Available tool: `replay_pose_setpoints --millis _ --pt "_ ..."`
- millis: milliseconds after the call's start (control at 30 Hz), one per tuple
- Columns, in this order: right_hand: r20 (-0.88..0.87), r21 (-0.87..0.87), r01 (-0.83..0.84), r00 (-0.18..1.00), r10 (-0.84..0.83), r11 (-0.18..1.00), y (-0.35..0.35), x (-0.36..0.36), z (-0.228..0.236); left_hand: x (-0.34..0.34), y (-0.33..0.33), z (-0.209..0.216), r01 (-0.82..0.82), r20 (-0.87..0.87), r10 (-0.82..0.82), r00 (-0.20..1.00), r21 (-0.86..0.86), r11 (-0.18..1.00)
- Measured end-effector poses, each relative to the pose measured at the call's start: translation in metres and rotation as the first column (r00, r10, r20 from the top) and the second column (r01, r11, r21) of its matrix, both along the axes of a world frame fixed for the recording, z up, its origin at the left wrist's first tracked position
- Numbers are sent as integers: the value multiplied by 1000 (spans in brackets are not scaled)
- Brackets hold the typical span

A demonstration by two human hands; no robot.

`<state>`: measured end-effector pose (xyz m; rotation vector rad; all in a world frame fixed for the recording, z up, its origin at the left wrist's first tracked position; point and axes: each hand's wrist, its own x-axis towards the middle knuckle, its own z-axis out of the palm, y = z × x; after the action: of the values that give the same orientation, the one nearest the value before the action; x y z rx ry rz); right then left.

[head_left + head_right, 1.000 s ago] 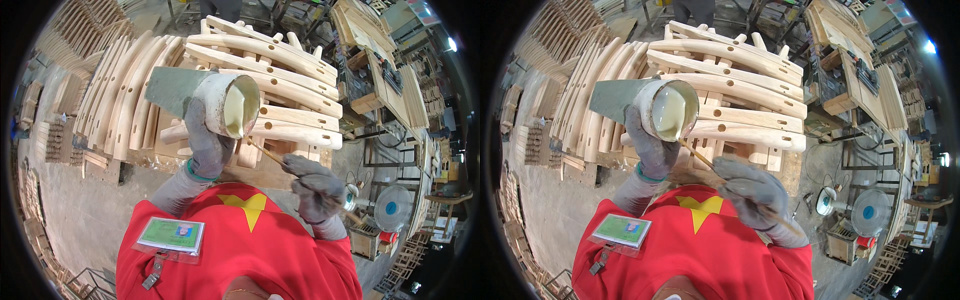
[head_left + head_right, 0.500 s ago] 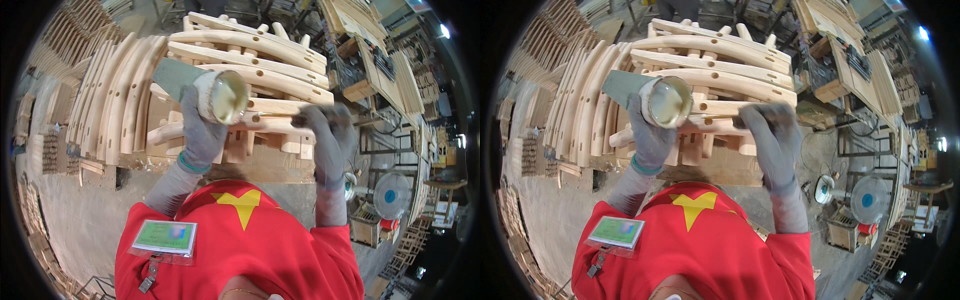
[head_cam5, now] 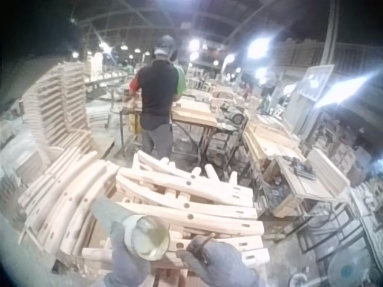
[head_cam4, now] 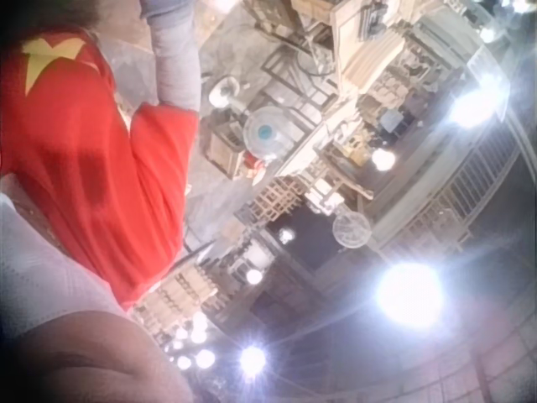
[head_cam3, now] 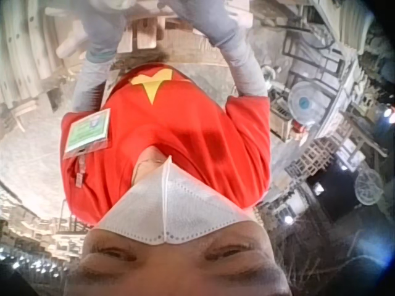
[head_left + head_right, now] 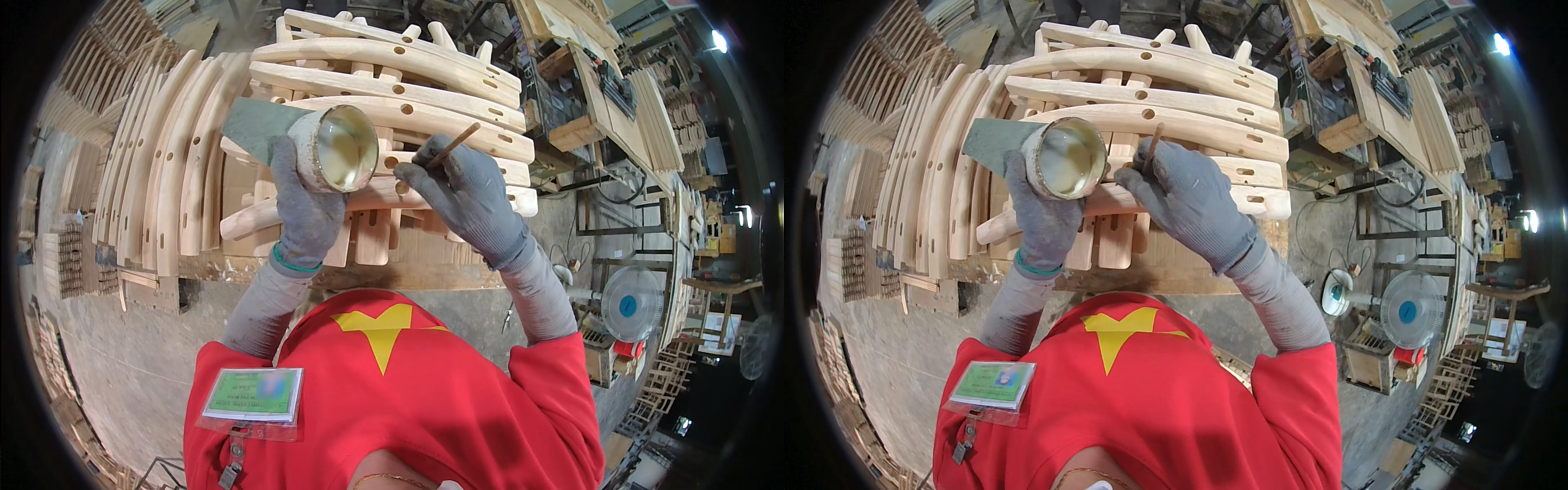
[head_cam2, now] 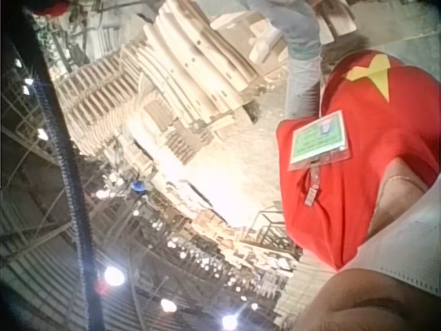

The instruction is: The person applies glue to the holes of stacked wooden chair components using a small brush and a container. They repeatedly dip the brush into the glue and apply it to each hole, then place the treated pieces aside.

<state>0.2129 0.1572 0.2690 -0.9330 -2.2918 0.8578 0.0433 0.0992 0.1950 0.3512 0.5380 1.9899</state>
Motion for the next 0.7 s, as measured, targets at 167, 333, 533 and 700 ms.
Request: replay_pose_setpoints --millis 167,333,533,700 --pt "71 150 28 997 -39 988 -1 0 4 -5 -5 -2 -40 94 31 995 100 994" --pt "89 1 48 995 -48 999 2 3 10 -5 -10 20 -82 71 82 994 -2 997" --pt "-195 -15 -29 981 26 999 11 31 15 4 -20 41 -66 68 63 996 39 997" --pt "-590 -298 -2 787 -183 955 -5 84 78 28 -26 56 43 103 -54 993 106 993"
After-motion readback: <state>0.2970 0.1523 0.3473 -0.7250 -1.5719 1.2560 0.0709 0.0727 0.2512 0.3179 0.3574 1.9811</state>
